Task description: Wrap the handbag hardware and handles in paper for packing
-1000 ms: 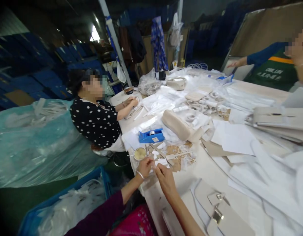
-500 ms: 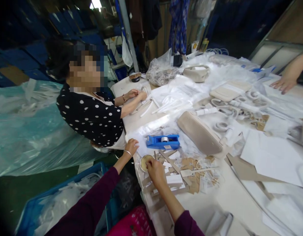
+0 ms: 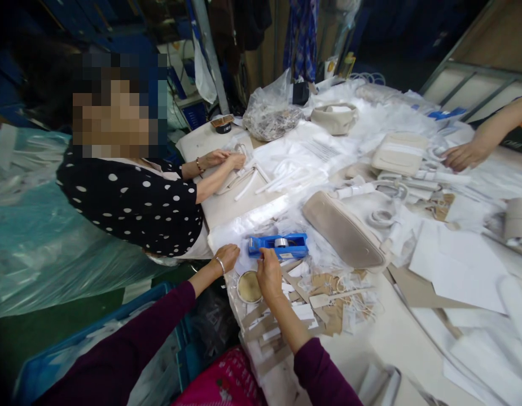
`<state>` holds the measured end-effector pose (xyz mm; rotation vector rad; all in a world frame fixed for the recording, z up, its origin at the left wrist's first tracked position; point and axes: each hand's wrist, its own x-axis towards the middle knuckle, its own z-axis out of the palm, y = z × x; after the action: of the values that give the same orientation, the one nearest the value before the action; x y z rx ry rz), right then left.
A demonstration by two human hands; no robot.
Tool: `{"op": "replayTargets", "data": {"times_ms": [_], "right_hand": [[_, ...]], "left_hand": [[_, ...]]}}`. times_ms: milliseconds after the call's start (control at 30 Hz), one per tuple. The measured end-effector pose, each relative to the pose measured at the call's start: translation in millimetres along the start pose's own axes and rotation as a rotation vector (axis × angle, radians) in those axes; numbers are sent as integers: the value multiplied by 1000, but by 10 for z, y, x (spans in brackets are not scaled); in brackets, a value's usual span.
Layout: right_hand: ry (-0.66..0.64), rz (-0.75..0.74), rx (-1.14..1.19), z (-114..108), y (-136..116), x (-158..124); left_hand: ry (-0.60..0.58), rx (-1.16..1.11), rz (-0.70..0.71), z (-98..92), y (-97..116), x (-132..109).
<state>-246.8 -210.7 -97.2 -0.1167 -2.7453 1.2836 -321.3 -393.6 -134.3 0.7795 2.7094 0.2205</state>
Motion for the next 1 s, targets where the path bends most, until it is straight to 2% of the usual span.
{"op": "replayTargets", "data": {"times_ms": [67,167,267,333,567,800,1000], "right_hand": [[0,-112,-137,-35,-57,180],[-142,-228,-338,-33,-127,434],[-285,-277,-451,1,-163,606],[-317,-294,-481,9,-175,665],[-296,-333,-489,-18,-174,690],[-256,-322,-463,-13,-141,725],[-235,-303,-424,-132,-133,780]], "left_hand": [[-14,-11,-5,4,0,24],[-43,-29,-13,0,2,57],[-71,-44,-19,-14,4,97],[-83,-53,-20,-31,4,118],[-82,-107,27,-109,44,85],[-89,-96,71,-26,140,109],[-110,-75,51,25,128,184]]}}
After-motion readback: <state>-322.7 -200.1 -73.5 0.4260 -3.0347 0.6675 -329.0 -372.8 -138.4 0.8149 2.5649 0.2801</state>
